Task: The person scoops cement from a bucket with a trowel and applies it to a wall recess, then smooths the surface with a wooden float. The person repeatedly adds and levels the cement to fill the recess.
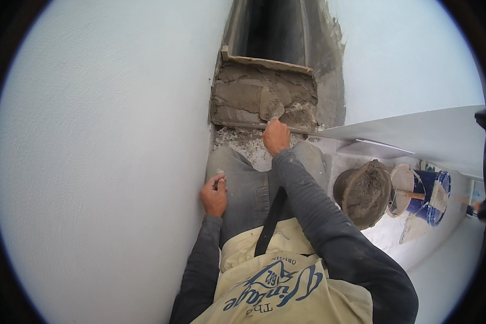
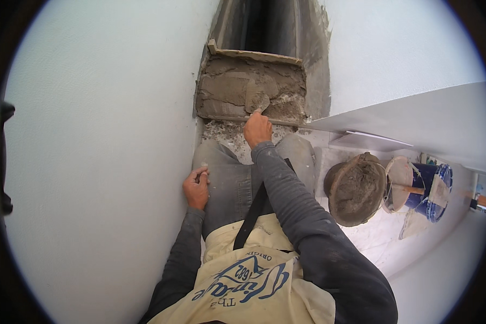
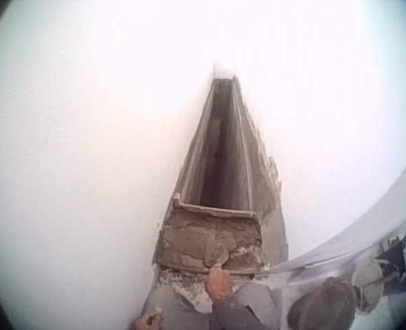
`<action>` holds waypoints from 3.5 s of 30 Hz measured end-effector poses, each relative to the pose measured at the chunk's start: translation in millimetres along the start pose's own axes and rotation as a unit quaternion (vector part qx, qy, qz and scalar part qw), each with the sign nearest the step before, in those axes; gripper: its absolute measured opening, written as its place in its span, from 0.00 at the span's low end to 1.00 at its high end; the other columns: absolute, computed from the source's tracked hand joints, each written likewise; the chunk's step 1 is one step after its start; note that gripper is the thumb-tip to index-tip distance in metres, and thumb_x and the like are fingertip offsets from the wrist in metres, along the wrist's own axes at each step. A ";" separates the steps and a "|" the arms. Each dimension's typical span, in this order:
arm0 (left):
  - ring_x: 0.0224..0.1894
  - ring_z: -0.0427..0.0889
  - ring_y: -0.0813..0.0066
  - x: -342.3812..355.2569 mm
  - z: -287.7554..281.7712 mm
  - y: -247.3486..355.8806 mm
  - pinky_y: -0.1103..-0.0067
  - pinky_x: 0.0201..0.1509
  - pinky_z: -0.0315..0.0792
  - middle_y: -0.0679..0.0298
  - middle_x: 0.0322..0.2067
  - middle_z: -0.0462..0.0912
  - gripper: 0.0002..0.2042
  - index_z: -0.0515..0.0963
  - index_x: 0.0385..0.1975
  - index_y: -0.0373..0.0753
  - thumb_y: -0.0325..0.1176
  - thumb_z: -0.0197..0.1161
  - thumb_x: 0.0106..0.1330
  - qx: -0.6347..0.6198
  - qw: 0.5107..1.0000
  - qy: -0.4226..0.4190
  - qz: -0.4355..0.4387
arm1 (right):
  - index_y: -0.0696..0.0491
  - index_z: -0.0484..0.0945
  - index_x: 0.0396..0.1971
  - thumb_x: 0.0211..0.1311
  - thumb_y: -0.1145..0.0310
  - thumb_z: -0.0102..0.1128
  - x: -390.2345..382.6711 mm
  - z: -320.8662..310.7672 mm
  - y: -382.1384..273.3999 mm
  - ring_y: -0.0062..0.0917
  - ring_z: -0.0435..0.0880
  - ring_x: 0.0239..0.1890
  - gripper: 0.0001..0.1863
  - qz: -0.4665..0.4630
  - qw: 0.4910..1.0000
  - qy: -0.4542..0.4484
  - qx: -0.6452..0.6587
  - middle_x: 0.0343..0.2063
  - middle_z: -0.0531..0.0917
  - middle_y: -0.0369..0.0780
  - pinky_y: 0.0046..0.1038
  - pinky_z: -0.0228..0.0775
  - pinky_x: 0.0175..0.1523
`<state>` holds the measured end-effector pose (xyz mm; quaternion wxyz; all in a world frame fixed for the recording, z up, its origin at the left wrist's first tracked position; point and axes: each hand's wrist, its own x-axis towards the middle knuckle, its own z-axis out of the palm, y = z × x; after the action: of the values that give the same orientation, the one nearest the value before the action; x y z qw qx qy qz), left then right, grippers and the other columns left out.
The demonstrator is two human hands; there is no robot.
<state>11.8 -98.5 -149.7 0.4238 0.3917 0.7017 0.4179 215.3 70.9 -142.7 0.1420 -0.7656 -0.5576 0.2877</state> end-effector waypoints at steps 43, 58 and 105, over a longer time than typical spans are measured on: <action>0.27 0.82 0.78 -1.8 2.2 -14.6 0.80 0.34 0.77 0.61 0.31 0.87 0.10 0.84 0.42 0.32 0.26 0.60 0.65 0.004 0.999 0.007 0.041 | 0.66 0.78 0.40 0.70 0.65 0.48 -64.1 -9.3 32.8 0.59 0.82 0.41 0.18 -0.102 0.994 0.000 -0.028 0.35 0.82 0.62 0.52 0.74 0.47; 0.29 0.83 0.78 -1.6 -9.3 -5.6 0.80 0.35 0.78 0.60 0.33 0.87 0.09 0.83 0.43 0.33 0.25 0.59 0.66 0.027 0.999 -0.001 0.020 | 0.64 0.81 0.34 0.69 0.65 0.50 -5.4 77.3 -64.6 0.55 0.82 0.43 0.17 -0.049 0.986 0.015 0.161 0.36 0.83 0.59 0.48 0.75 0.49; 0.42 0.85 0.52 166.8 78.5 39.2 0.63 0.49 0.78 0.51 0.37 0.87 0.12 0.85 0.37 0.37 0.38 0.61 0.64 0.298 0.946 0.102 0.083 | 0.56 0.80 0.54 0.65 0.73 0.60 -301.7 -271.4 249.2 0.41 0.77 0.28 0.17 0.002 0.981 0.131 -0.146 0.27 0.76 0.47 0.38 0.69 0.35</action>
<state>36.1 85.8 -181.2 0.1776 0.5121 0.7986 0.2615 506.1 -267.4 23.8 0.1001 -0.8102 -0.5686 0.1010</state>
